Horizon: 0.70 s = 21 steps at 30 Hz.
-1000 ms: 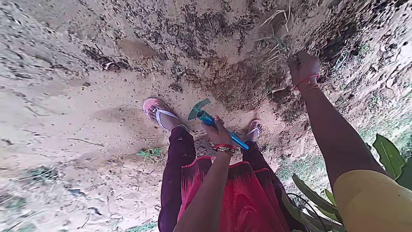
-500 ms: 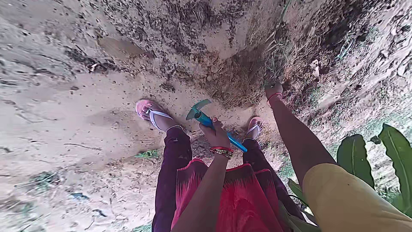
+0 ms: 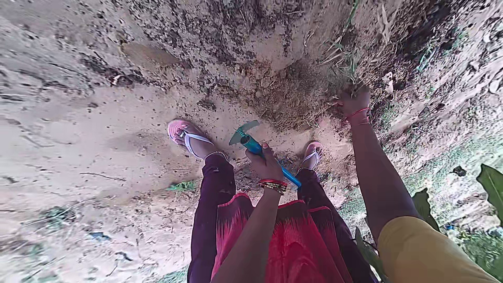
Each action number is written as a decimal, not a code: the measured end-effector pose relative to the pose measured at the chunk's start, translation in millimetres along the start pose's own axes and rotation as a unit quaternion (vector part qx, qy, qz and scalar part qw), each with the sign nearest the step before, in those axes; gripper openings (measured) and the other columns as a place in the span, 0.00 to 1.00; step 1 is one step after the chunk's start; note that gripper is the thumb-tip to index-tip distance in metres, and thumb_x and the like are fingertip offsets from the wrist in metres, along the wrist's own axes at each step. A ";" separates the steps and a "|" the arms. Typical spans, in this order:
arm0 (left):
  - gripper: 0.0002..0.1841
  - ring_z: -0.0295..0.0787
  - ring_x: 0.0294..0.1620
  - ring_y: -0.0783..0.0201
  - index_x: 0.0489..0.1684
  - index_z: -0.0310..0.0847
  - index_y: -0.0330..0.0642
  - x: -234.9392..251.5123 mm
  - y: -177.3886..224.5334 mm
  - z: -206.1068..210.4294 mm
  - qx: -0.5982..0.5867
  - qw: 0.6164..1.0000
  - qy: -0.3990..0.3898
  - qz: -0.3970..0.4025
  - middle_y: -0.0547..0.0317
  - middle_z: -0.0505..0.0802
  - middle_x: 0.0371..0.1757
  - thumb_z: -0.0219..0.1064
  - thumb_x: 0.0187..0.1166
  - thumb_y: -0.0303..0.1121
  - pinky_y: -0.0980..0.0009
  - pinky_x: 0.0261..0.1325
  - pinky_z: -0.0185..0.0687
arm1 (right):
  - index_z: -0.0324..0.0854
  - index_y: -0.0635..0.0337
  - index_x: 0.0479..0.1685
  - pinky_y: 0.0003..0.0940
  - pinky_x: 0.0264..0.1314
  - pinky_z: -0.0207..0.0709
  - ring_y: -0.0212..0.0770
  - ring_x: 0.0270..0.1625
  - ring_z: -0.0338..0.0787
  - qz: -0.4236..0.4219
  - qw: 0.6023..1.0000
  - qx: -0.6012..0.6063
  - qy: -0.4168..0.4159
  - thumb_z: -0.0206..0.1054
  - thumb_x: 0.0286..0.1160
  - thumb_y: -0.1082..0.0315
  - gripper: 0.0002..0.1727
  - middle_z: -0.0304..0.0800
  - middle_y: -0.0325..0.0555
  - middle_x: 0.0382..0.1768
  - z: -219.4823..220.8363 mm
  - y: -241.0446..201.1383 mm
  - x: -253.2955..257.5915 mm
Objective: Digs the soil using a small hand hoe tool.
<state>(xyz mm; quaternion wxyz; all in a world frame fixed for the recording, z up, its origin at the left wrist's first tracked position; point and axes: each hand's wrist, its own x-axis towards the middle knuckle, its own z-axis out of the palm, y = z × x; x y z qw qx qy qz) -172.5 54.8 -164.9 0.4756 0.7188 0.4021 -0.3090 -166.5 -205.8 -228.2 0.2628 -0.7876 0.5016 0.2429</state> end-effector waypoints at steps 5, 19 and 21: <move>0.21 0.85 0.46 0.64 0.77 0.59 0.25 -1.6 8.4 1.2 0.009 1.000 -0.025 -0.017 0.46 0.85 0.46 0.51 0.92 0.30 0.68 0.56 0.80 | 0.59 0.62 0.90 0.63 0.78 0.72 0.73 0.82 0.72 0.279 0.938 -0.178 0.104 0.71 0.73 0.71 0.42 0.60 0.79 0.84 -50.5 127.0 -25.1; 0.36 0.69 0.84 0.45 0.91 0.43 0.26 -19.7 7.0 5.5 0.046 0.943 -0.311 0.109 0.29 0.59 0.90 0.57 0.86 0.31 0.56 0.76 0.74 | 0.77 0.74 0.44 0.24 0.31 0.76 0.24 0.22 0.77 0.013 0.964 0.265 -0.006 0.56 0.84 0.66 0.15 0.76 0.35 0.19 79.0 36.4 -202.5; 0.40 0.63 0.87 0.39 0.91 0.44 0.24 -19.8 -1.3 6.5 0.091 0.927 -0.334 0.142 0.25 0.56 0.91 0.60 0.82 0.35 0.52 0.79 0.71 | 0.70 0.65 0.42 0.19 0.27 0.77 0.22 0.18 0.76 0.093 0.922 0.357 0.121 0.46 0.92 0.66 0.13 0.71 0.29 0.16 52.5 46.1 -177.4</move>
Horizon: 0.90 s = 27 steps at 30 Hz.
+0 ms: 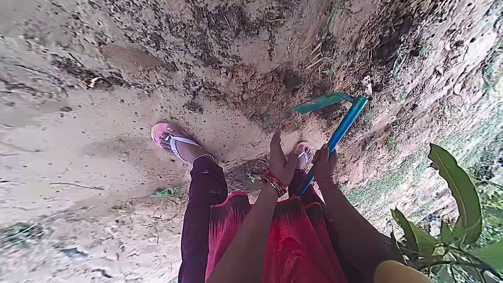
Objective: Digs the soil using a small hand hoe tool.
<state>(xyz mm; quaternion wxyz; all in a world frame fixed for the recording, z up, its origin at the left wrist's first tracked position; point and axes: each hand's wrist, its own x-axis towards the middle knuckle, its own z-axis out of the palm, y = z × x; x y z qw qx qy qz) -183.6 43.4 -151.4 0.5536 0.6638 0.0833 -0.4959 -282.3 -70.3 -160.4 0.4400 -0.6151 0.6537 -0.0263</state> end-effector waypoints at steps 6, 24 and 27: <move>0.34 0.76 0.79 0.39 0.90 0.51 0.26 0.6 -6.1 0.2 0.068 0.993 -0.042 -0.084 0.25 0.67 0.85 0.60 0.87 0.31 0.50 0.77 0.73 | 0.65 0.55 0.62 0.34 0.28 0.79 0.34 0.21 0.76 0.091 0.905 0.217 0.354 0.35 0.97 0.41 0.27 0.71 0.39 0.26 -86.6 1.4 142.5; 0.33 0.79 0.77 0.40 0.89 0.52 0.25 5.7 -3.1 0.2 0.129 0.979 -0.058 -0.148 0.25 0.74 0.80 0.59 0.89 0.33 0.54 0.78 0.74 | 0.63 0.51 0.51 0.30 0.35 0.80 0.33 0.25 0.75 0.203 0.822 0.478 0.232 0.32 0.96 0.46 0.22 0.69 0.38 0.29 43.8 -55.2 176.7; 0.33 0.79 0.76 0.41 0.89 0.52 0.25 8.8 3.9 1.7 0.142 0.977 -0.060 -0.150 0.26 0.74 0.80 0.59 0.89 0.33 0.54 0.77 0.74 | 0.63 0.50 0.50 0.23 0.35 0.77 0.30 0.25 0.74 0.199 0.771 0.566 0.214 0.30 0.96 0.48 0.21 0.69 0.37 0.32 70.8 -94.3 172.4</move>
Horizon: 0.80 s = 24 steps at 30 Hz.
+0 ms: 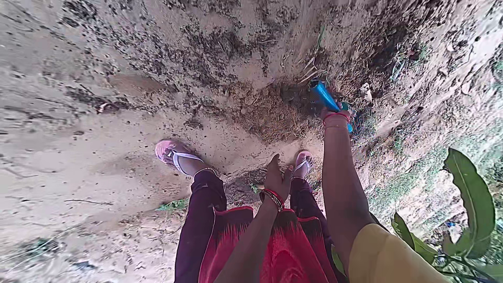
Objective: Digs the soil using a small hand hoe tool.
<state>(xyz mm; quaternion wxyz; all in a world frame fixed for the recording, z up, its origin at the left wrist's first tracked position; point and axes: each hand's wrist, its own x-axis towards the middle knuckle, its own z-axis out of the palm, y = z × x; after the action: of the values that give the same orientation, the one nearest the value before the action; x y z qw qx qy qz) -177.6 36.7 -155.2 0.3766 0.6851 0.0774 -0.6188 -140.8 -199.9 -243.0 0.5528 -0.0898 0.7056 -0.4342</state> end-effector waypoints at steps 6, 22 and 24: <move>0.34 0.80 0.75 0.42 0.90 0.51 0.28 -2.9 11.6 -6.4 0.004 1.000 0.007 0.012 0.29 0.71 0.84 0.60 0.88 0.33 0.54 0.76 0.75 | 0.62 0.61 0.68 0.21 0.49 0.75 0.31 0.41 0.75 0.037 0.998 0.040 -0.029 0.33 0.98 0.60 0.19 0.68 0.43 0.46 4.2 -0.3 -24.3; 0.27 0.90 0.58 0.50 0.80 0.64 0.21 -41.4 39.0 -24.2 -0.153 0.966 0.168 0.123 0.25 0.77 0.76 0.60 0.84 0.25 0.64 0.57 0.86 | 0.62 0.48 0.41 0.25 0.23 0.70 0.30 0.17 0.67 -0.102 0.982 -0.160 -0.017 0.30 0.96 0.42 0.25 0.64 0.33 0.21 -56.9 -42.2 -81.8; 0.25 0.89 0.51 0.57 0.77 0.65 0.19 -42.9 37.6 -28.7 -0.182 0.943 0.236 0.149 0.26 0.79 0.71 0.60 0.83 0.25 0.68 0.50 0.85 | 0.63 0.49 0.54 0.27 0.34 0.73 0.32 0.27 0.71 -0.081 0.988 -0.126 0.024 0.30 0.97 0.44 0.23 0.66 0.37 0.33 -70.5 -24.5 -85.9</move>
<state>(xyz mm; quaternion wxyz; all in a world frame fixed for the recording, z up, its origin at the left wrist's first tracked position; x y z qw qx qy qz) -143.0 43.2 -102.0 0.5540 0.7346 0.1726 -0.3517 -177.9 -126.5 -164.4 0.4827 -0.2050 0.7584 -0.3870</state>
